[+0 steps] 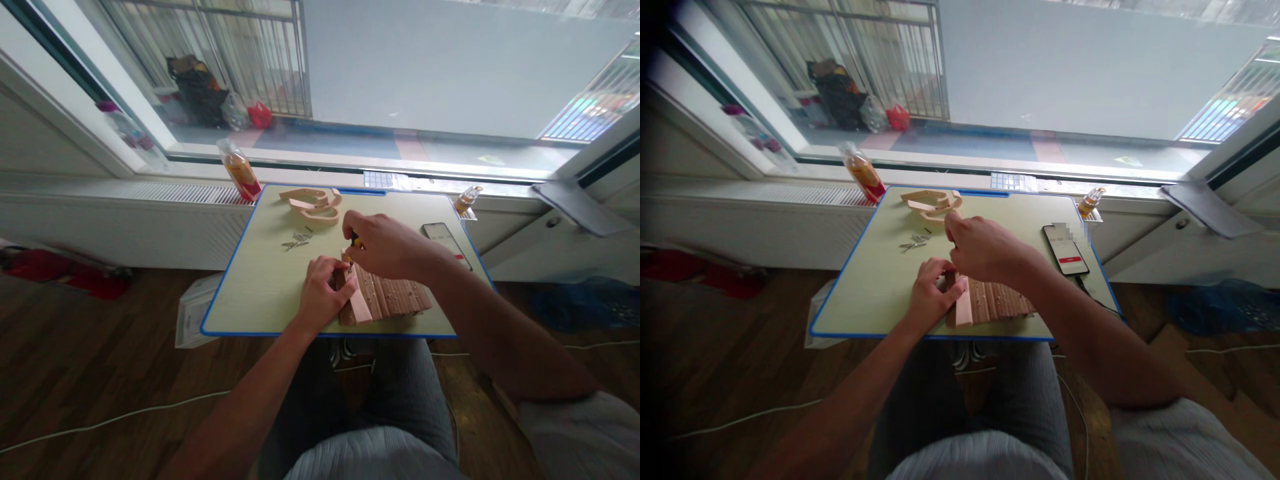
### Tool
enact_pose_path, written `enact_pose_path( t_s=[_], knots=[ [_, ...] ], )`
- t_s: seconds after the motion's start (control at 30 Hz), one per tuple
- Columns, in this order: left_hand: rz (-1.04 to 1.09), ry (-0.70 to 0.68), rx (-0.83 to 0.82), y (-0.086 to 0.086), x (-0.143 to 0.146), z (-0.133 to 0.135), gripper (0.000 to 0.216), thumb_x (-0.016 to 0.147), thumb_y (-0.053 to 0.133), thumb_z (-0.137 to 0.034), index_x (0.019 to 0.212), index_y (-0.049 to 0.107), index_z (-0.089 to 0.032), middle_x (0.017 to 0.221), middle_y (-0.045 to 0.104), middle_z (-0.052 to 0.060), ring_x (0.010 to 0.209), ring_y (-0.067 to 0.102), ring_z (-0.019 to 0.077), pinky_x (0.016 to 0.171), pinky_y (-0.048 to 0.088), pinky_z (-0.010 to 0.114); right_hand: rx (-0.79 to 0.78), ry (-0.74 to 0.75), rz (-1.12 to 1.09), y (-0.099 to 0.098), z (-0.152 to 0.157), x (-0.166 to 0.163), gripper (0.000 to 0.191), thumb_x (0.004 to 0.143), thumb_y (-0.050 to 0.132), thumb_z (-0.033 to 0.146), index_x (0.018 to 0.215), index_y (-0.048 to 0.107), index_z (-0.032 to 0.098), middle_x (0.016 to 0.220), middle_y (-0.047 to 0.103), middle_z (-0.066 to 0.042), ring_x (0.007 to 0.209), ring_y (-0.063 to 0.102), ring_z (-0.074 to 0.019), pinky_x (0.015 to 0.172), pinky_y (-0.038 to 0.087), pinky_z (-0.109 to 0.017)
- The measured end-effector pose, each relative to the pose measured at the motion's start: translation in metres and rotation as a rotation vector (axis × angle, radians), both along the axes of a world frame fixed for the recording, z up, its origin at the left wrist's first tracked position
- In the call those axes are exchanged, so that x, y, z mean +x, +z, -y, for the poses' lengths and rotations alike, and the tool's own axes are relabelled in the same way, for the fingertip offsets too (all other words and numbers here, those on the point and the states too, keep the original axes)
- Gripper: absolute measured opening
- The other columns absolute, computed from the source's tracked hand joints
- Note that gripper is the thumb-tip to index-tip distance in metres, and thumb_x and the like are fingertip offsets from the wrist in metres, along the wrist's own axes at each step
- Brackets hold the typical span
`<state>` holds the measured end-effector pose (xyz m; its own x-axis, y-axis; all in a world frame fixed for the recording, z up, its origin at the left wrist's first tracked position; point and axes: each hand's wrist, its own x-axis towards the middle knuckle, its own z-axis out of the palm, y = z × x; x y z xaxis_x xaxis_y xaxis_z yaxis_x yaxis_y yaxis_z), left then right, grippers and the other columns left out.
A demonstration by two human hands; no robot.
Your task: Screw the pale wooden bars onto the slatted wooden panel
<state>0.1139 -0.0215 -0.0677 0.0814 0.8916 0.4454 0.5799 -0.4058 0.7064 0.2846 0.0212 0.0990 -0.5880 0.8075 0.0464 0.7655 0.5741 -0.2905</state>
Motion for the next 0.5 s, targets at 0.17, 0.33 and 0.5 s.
enact_pose_path(
  t_s=[0.17, 0.33, 0.5],
  knots=[
    [0.007, 0.002, -0.010, -0.0019, -0.0003, -0.0004, 0.018, 0.091, 0.077, -0.027, 0.105, 0.067, -0.025, 0.107, 0.069, 0.005, 0.108, 0.062, 0.0260, 0.097, 0.053, 0.043, 0.069, -0.093, 0.055, -0.0049, 0.0005, -0.0063, 0.027, 0.093, 0.056, 0.031, 0.113, 0.069, 0.019, 0.088, 0.075, -0.012, 0.072, 0.058, -0.0232, 0.065, 0.026, -0.038],
    [0.008, 0.002, -0.001, -0.0036, -0.0006, -0.0005, 0.019, 0.091, 0.078, -0.026, 0.106, 0.066, -0.026, 0.106, 0.069, 0.005, 0.107, 0.062, 0.0263, 0.098, 0.053, 0.043, 0.000, -0.041, -0.016, -0.0056, -0.0021, -0.0012, 0.033, 0.086, 0.062, 0.032, 0.115, 0.067, 0.017, 0.096, 0.075, -0.014, 0.081, 0.060, -0.0242, 0.068, 0.034, -0.037],
    [0.007, -0.001, 0.021, -0.0025, -0.0002, -0.0007, 0.018, 0.091, 0.078, -0.026, 0.105, 0.067, -0.025, 0.106, 0.069, 0.005, 0.106, 0.063, 0.0260, 0.099, 0.053, 0.043, 0.008, -0.033, -0.062, -0.0078, -0.0061, 0.0003, 0.029, 0.086, 0.060, 0.027, 0.113, 0.067, 0.018, 0.091, 0.074, -0.011, 0.078, 0.058, -0.0226, 0.067, 0.034, -0.037]
  ],
)
